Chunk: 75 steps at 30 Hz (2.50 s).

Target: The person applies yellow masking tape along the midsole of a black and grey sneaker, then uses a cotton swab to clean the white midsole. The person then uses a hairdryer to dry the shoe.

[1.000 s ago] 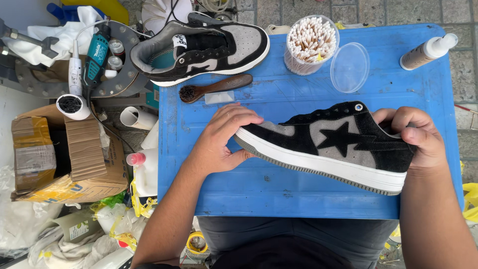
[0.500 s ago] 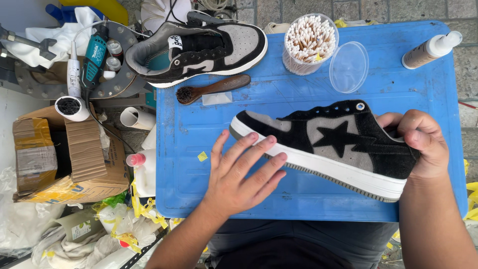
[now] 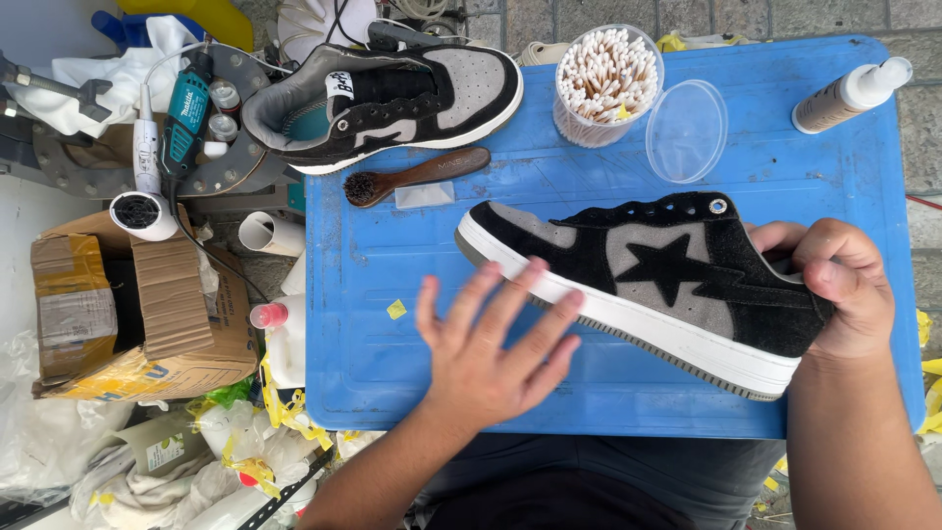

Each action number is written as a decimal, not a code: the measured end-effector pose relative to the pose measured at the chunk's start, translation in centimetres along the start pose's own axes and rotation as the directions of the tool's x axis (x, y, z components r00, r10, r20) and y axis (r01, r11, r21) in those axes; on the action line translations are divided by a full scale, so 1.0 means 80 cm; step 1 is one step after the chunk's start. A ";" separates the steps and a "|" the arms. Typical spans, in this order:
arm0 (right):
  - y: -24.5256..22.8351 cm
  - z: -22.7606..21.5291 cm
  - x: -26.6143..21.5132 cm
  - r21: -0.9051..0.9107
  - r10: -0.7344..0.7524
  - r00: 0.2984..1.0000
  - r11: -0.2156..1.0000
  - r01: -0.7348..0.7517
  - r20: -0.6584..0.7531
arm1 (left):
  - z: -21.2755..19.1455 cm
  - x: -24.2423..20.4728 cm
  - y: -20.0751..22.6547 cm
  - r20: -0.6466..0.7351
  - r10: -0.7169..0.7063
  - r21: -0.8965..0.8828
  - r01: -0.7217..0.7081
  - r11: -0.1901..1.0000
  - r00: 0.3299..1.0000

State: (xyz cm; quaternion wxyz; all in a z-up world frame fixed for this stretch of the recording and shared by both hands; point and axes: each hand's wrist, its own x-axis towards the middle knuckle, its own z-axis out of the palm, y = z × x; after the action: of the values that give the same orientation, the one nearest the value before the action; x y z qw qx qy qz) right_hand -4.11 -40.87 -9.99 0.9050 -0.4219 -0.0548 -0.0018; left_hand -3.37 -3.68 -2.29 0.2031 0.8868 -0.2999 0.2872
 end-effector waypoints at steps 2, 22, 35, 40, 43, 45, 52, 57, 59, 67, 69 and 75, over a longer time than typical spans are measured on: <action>-0.001 0.000 0.001 -0.006 -0.003 1.000 1.000 0.003 0.007 | -0.001 0.003 0.000 -0.022 -0.069 -0.009 0.069 0.998 0.997; -0.011 0.048 0.034 -0.070 0.019 0.974 0.998 -0.004 0.227 | -0.036 0.041 -0.049 0.245 0.114 -0.272 -0.045 0.961 0.963; -0.075 0.132 0.062 -0.845 -0.132 0.991 0.527 0.088 0.022 | -0.038 0.040 -0.063 0.069 0.135 -0.041 -0.133 0.990 0.988; -0.088 0.127 0.002 -0.904 -0.178 0.960 -0.335 -0.267 -0.218 | -0.032 0.034 -0.064 0.074 0.072 -0.088 -0.065 0.994 0.995; -0.069 0.104 -0.022 -0.903 -0.133 0.968 -0.351 -0.248 -0.214 | -0.027 0.033 -0.061 0.101 0.031 -0.098 -0.021 0.995 0.994; -0.056 0.084 -0.037 -0.932 -0.185 0.971 -0.300 -0.204 -0.153 | -0.023 0.032 -0.058 0.101 0.011 -0.109 0.000 0.994 0.995; -0.024 0.005 -0.072 -0.920 -0.209 0.977 -0.376 -0.111 -0.032 | -0.015 0.029 -0.058 0.084 -0.037 -0.109 0.046 0.993 0.996; -0.017 -0.012 -0.092 -0.945 -0.215 0.971 -0.283 -0.165 -0.105 | -0.014 0.024 -0.060 0.094 -0.059 -0.102 0.068 0.992 0.994; -0.016 -0.011 -0.094 -0.947 -0.211 0.970 -0.266 -0.178 -0.123 | -0.013 0.022 -0.060 0.098 -0.068 -0.097 0.078 0.992 0.993; -0.017 0.049 -0.063 -0.983 -0.225 0.972 -0.151 -0.104 -0.069 | -0.009 0.020 -0.062 0.107 -0.075 -0.100 0.086 0.991 0.991; -0.004 0.085 -0.060 -0.985 -0.248 0.966 0.171 -0.025 -0.068 | -0.009 0.020 -0.062 0.103 -0.079 -0.110 0.090 0.990 0.992; 0.079 0.194 -0.051 -0.763 -0.202 0.977 0.621 0.180 0.066 | -0.009 0.017 -0.062 0.094 -0.080 -0.108 0.090 0.990 0.992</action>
State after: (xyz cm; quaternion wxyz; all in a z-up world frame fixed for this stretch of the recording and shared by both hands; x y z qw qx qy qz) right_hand -9.39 -25.11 -5.33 0.6372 -0.7559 -0.0815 -0.1264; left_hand 0.44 -0.20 -1.79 0.2510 0.8979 -0.2861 0.2211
